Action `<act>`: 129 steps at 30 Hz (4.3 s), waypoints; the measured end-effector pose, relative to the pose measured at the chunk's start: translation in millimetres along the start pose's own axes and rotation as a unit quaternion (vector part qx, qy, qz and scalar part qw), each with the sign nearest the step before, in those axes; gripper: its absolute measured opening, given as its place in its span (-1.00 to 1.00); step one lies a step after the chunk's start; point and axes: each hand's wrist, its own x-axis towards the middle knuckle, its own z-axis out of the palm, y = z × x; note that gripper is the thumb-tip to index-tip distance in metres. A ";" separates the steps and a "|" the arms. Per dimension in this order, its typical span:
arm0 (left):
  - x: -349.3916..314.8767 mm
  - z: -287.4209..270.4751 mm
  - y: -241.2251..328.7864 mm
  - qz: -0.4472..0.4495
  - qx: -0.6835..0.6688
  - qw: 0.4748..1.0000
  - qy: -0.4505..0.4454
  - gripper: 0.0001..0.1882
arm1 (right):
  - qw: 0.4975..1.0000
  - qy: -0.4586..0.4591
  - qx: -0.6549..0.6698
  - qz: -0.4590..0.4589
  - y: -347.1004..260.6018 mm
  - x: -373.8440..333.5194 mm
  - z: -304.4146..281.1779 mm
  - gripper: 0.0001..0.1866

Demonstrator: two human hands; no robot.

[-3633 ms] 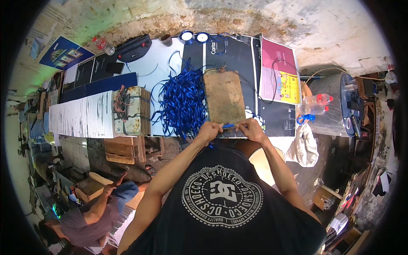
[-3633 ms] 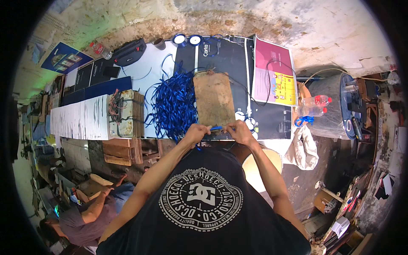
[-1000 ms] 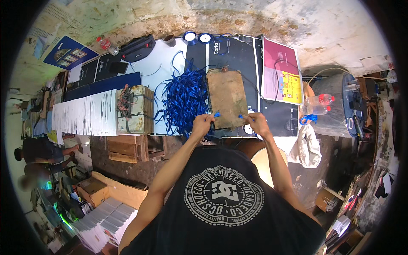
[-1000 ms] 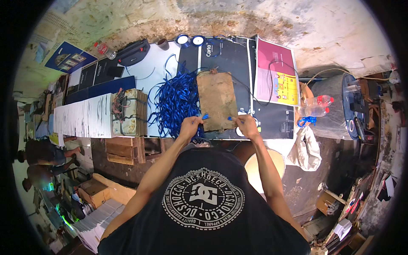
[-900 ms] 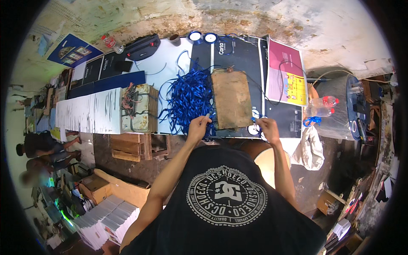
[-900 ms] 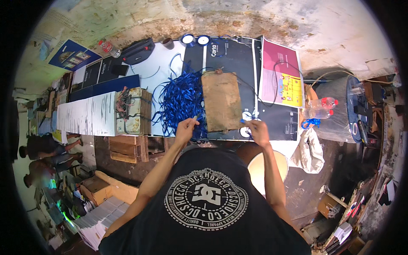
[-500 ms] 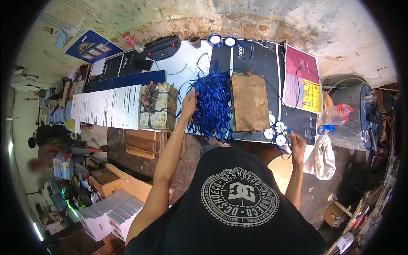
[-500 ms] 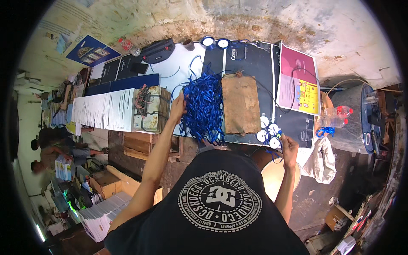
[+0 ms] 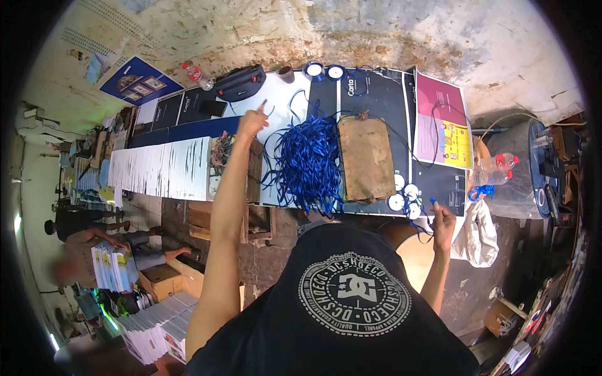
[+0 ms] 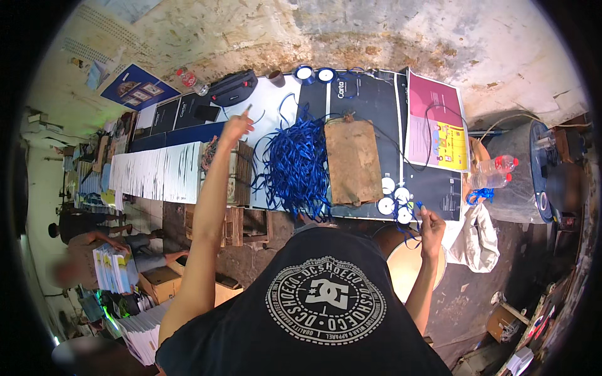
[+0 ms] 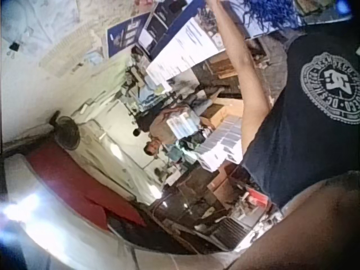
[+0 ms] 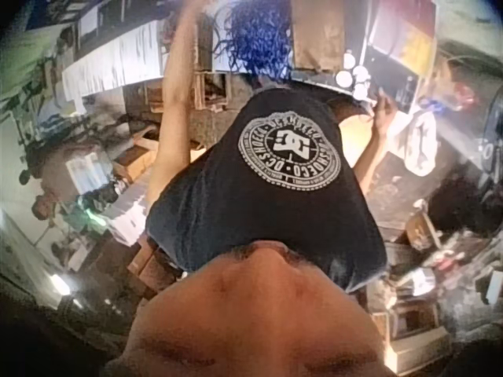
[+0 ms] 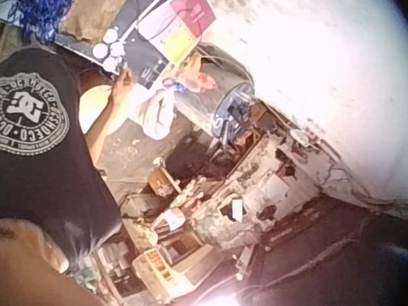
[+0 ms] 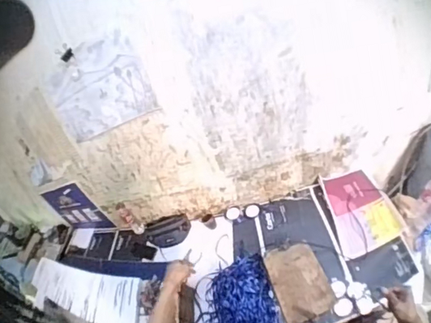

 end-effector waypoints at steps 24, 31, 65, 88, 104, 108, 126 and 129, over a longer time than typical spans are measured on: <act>-247.6 14.1 189.4 0.238 -0.547 0.779 -0.190 -0.80 | 0.907 -0.291 0.001 -0.304 -179.9 -21.4 127.4 -0.91; -261.4 22.5 192.8 0.282 -0.484 0.823 -0.095 -0.85 | 0.935 -0.150 0.092 -0.309 -165.2 -35.8 131.2 -0.91; -275.8 43.0 211.6 0.160 -0.643 0.745 -0.083 -0.87 | 0.941 -0.182 0.115 -0.261 -172.1 -47.9 161.6 -0.80; -201.6 -0.5 143.9 0.033 -0.727 0.664 0.172 -0.65 | 0.900 -0.382 -0.115 -0.175 -165.6 16.9 94.1 -0.72; -165.1 48.8 58.1 -0.013 -0.703 0.711 0.025 -0.50 | 0.887 -0.397 -0.024 -0.235 -122.8 73.5 50.8 -0.81; -158.0 70.8 -7.6 -0.074 -0.719 0.689 0.053 -0.58 | 0.872 -0.434 -0.133 -0.185 -122.4 68.5 72.6 -0.79; -234.4 66.0 74.3 -0.033 -0.383 0.897 0.219 -0.61 | 0.808 -0.360 -0.234 -0.403 -133.2 47.6 133.4 -0.86; -243.9 45.9 106.4 0.107 -0.277 0.933 0.204 -0.61 | 0.799 -0.378 -0.262 -0.389 -126.6 38.4 143.8 -0.87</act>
